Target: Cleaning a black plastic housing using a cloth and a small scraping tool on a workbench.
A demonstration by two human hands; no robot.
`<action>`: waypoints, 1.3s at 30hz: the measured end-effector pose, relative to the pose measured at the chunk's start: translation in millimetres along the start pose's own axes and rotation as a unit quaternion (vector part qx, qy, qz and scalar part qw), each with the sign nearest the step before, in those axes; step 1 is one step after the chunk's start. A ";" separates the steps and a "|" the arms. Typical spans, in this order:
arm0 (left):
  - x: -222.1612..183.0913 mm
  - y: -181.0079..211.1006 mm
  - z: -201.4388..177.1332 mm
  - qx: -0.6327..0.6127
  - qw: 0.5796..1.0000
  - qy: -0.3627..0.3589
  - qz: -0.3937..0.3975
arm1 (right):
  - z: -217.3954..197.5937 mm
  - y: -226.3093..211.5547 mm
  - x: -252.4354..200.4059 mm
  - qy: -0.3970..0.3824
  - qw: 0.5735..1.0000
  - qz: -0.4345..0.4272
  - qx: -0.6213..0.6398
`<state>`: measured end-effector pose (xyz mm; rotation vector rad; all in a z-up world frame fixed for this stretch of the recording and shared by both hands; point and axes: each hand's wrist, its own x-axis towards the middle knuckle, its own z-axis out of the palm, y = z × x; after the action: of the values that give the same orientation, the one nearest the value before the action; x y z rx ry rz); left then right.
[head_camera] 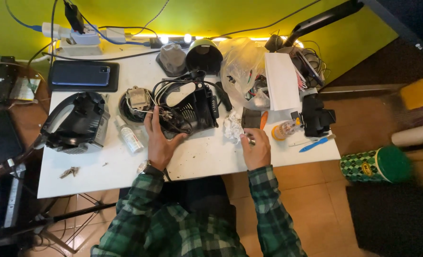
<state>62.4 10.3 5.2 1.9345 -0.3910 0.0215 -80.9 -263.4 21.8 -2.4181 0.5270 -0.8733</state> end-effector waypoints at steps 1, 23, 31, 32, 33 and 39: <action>0.4 -0.3 -0.1 0.001 1.000 0.001 0.002 | 2.0 -4.0 1.8 0.002 1.000 -0.001 0.002; 0.6 -6.9 -0.3 -0.008 1.000 0.017 0.018 | -12.7 22.4 -36.4 -0.041 0.993 0.085 -0.066; -0.3 0.4 -3.5 -0.014 1.000 -0.005 0.023 | -35.6 19.3 -28.3 0.045 0.964 0.260 0.023; -0.7 1.7 -3.7 -0.015 1.000 -0.004 0.023 | -39.6 6.1 -24.2 0.069 0.923 0.324 0.196; -0.5 2.9 -4.2 -0.016 1.000 -0.002 0.023 | -42.8 -7.2 -18.8 0.088 0.849 0.374 0.362; 0.8 -6.2 -0.9 -0.018 1.000 -0.001 0.010 | -59.5 -80.9 -8.7 -0.004 0.691 0.413 0.593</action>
<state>65.0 13.0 0.2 1.8962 -0.4106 0.0253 -112.5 -214.5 104.0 -0.8135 0.6563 -0.4814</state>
